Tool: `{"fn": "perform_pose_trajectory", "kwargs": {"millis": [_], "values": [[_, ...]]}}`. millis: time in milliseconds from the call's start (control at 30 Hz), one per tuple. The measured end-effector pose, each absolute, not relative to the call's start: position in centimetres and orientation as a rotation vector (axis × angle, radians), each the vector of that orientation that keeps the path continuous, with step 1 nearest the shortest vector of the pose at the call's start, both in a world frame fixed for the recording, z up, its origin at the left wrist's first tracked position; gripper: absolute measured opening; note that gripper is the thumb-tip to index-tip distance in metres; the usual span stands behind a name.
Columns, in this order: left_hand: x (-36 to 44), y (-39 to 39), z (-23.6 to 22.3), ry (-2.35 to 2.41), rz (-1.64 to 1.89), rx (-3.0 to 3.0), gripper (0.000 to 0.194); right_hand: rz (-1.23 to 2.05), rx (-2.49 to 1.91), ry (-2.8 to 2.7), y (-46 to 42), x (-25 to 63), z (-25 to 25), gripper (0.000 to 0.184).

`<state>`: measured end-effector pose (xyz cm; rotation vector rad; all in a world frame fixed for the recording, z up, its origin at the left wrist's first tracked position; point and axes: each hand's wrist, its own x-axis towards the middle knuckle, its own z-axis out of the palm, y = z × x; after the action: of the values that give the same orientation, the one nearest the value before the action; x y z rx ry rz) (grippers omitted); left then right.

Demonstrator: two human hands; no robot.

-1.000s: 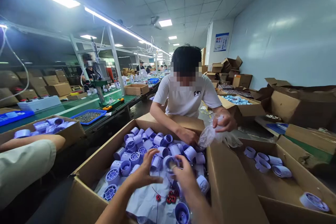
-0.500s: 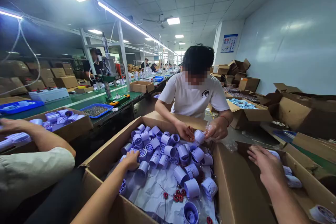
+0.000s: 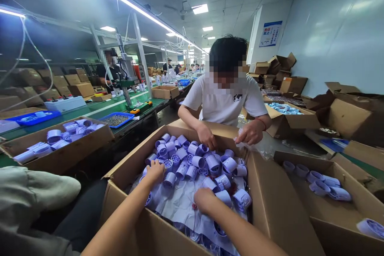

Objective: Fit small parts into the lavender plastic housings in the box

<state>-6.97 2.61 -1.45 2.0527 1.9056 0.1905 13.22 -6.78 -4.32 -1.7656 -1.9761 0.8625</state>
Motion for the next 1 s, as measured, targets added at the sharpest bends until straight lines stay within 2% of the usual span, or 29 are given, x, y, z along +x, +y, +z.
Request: {"fn": "perform_pose_trajectory", "kwargs": {"millis": [133, 267, 367, 467, 600, 733, 800, 1000], "values": [[-6.6, 2.5, 0.3, 1.946, 0.574, 1.917, 0.027, 1.052, -1.649, -1.912, -6.6, 14.9, -4.4, 0.024], [-5.8, 2.1, 1.8, 1.748, 0.928, 1.790, 0.029, 1.233, -1.471, -1.712, -5.3, 15.4, -3.5, 0.013], [-4.6, 1.0, 2.5, 1.561, 1.102, 1.680, 0.035, 1.372, -1.341, -1.510, -4.4, 14.9, -2.9, 0.027], [-3.1, -0.6, 3.1, 1.251, 1.054, 1.478, 0.038, 1.438, -1.250, -1.345, -4.0, 14.6, -2.2, 0.044], [-1.2, -2.5, 4.3, 0.824, 0.754, 1.230, 0.035, 1.433, -1.162, -1.227, -4.0, 14.8, -1.1, 0.053], [-0.1, -3.1, 4.7, 0.696, 0.604, 1.146, 0.040, 1.431, -1.143, -1.169, -4.1, 15.4, -0.5, 0.050], [-0.1, -2.9, 4.4, 0.726, 0.636, 1.099, 0.047, 1.426, -1.156, -1.137, -4.1, 15.7, -0.3, 0.046], [-1.3, -2.1, 3.2, 0.712, 0.797, 1.091, 0.050, 1.452, -1.157, -1.038, -4.3, 16.5, 0.4, 0.041]]}}
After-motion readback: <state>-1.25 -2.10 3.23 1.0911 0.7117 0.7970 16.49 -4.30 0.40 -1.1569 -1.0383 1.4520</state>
